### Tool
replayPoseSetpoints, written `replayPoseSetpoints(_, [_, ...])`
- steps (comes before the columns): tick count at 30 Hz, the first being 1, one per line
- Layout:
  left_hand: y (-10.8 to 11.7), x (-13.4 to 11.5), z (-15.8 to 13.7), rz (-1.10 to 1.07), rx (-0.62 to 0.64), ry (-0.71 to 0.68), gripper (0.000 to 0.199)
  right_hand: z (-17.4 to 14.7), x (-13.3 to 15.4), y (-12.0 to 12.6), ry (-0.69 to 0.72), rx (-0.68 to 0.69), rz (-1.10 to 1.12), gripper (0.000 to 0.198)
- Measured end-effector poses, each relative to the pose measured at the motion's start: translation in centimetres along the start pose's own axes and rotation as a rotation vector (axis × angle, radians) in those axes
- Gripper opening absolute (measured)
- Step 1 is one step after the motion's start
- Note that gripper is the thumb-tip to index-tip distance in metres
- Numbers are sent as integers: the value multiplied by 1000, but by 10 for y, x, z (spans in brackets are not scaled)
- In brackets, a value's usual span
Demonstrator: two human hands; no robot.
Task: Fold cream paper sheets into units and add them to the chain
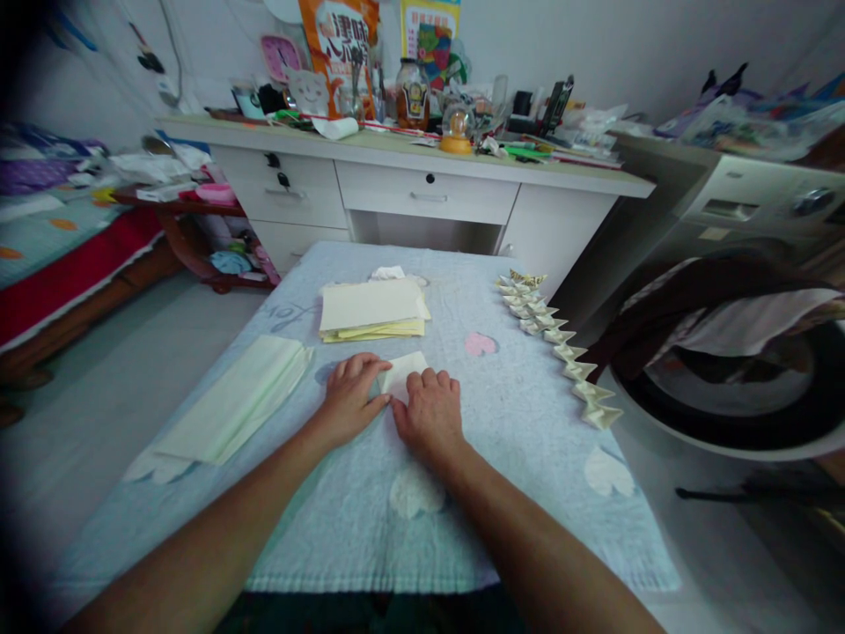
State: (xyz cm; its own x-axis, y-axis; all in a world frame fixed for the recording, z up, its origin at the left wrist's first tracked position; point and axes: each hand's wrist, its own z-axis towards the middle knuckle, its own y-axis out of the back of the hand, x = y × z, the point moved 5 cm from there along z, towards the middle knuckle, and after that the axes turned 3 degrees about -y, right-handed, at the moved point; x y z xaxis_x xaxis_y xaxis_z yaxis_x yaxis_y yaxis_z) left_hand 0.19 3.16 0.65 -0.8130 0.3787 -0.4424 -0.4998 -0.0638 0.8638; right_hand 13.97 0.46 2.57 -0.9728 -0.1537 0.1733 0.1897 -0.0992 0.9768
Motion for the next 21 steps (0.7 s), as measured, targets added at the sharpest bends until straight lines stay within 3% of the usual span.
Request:
replayPoseSetpoints(3, [-1,1,1,16,19,22,51,0,-7,2,-25,3,15,37])
replayPoseSetpoints(7, [-1,1,3,8,18,33,63,-1,-28,3,-47,13,41,72])
replayPoseSetpoints(11, [-1,2,3,4,26,33,66,0,-55,-3,-60,101,50,94])
replayPoseSetpoints(17, [-1,3,2,-23,30,28,69,0,-75,-5,-4,225,109,105])
replayPoseSetpoints(21, [0,3,3,-101,29,18,78,0,-76,-2,26,262,159,101])
